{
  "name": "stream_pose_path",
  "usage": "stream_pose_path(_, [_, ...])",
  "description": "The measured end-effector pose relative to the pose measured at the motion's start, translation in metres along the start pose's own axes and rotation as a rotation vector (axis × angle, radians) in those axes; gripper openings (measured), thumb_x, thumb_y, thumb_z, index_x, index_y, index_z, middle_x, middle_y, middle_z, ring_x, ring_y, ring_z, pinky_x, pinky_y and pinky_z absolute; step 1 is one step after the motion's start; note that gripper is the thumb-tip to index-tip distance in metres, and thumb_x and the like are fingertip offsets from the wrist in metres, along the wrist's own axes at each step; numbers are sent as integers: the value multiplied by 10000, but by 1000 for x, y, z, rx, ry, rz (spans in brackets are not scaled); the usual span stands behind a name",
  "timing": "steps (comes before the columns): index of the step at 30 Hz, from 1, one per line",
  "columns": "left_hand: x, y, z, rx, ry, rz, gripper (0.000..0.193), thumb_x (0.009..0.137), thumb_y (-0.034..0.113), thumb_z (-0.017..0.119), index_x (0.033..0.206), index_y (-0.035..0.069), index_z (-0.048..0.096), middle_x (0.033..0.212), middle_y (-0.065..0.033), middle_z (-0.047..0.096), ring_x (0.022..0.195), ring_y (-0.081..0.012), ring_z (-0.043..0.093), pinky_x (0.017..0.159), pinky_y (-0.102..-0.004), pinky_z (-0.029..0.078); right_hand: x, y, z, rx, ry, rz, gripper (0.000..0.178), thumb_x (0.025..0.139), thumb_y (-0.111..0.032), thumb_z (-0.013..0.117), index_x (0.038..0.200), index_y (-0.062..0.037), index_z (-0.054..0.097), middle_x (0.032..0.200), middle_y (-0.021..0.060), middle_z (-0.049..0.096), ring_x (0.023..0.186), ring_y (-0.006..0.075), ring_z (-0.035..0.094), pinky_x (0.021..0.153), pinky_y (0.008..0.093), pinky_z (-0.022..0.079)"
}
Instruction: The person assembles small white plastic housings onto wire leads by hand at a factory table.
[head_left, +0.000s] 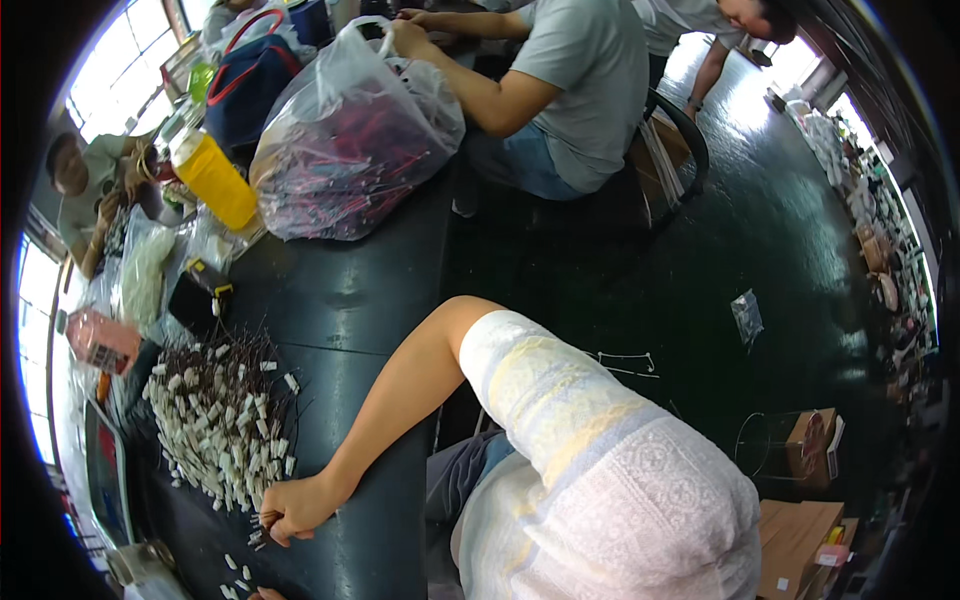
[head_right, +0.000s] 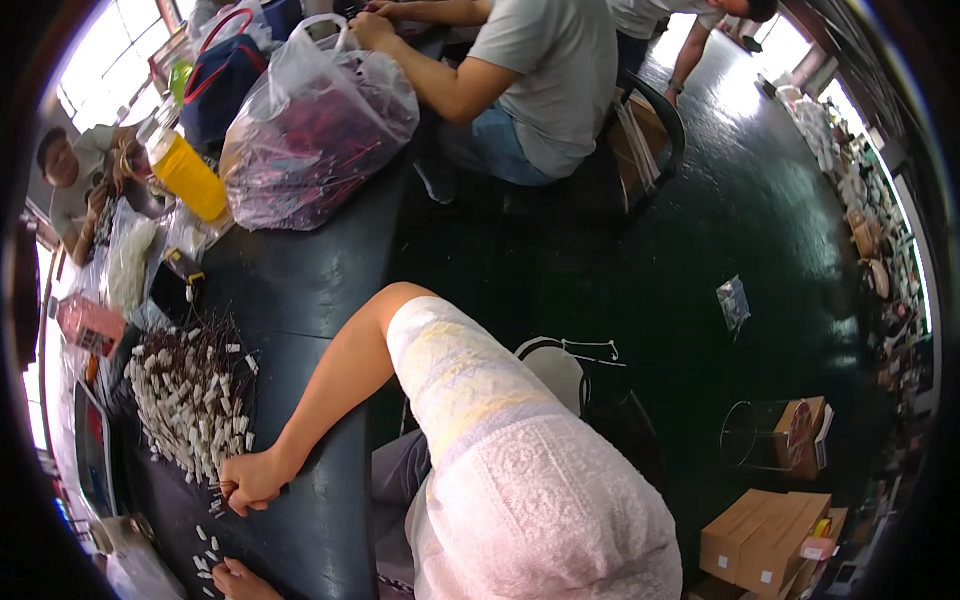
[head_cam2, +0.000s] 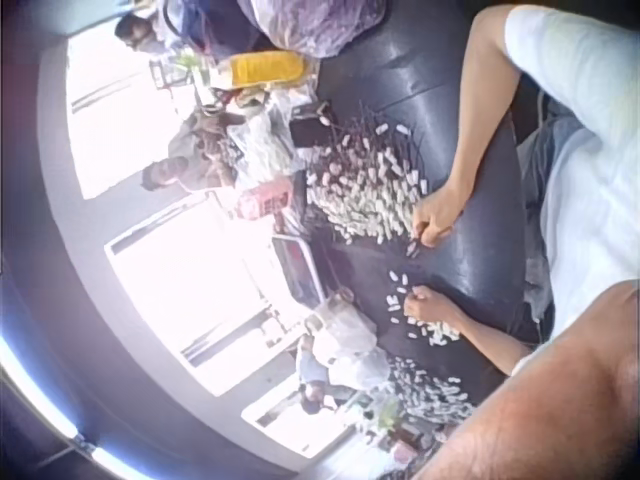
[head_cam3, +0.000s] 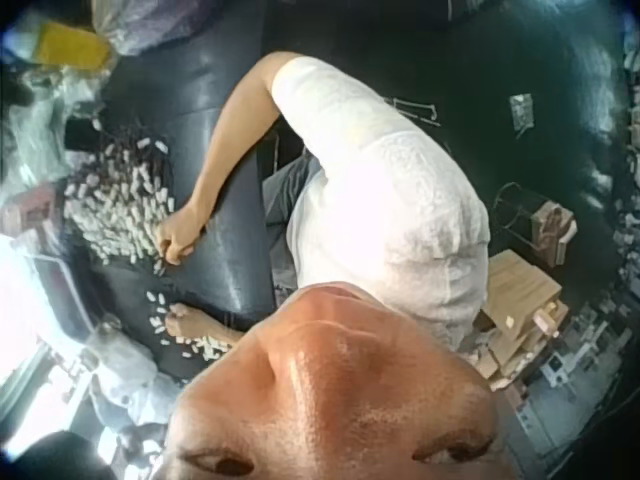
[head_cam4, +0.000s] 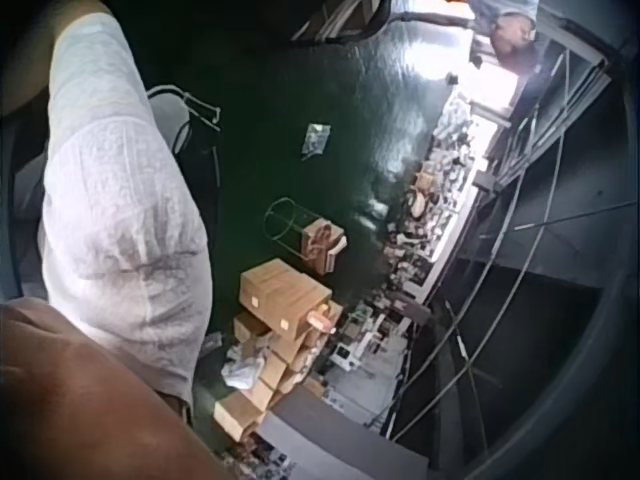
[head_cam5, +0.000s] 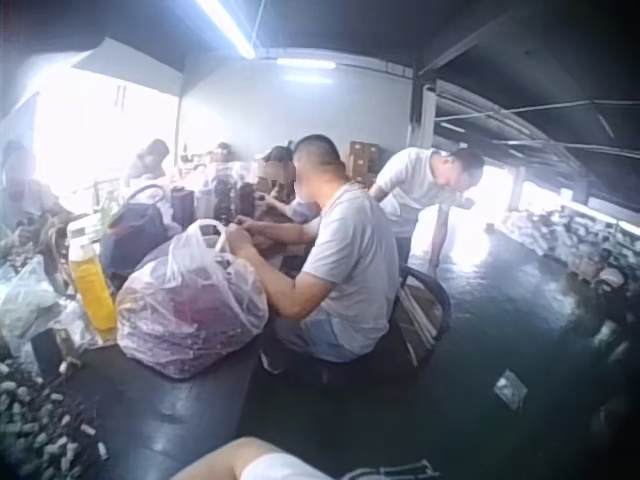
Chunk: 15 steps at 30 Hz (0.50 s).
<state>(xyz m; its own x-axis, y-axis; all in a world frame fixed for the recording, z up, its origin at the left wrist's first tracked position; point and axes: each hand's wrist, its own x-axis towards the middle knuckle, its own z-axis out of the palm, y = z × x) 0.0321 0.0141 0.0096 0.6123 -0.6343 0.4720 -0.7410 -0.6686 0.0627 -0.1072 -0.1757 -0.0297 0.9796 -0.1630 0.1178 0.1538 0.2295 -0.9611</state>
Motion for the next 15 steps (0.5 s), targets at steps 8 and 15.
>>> stream_pose_path(8, [7,-4,-12,216,-39,16,340,829,302,521,882,-29,582,796,-184,595,738,-356,577,654,-433,459,14,10,7,35,-19,-29,102,773,-74,521,716,-28,592,497,59,526,357,112,419,319,262,313])
stream_pose_path(15, [27,-93,9,-256,189,-28,299,872,248,471,856,-38,555,738,-187,561,661,-343,544,599,-407,445,10,4,3,34,-20,22,104,767,-70,520,710,-28,596,513,64,534,372,114,434,330,263,321])
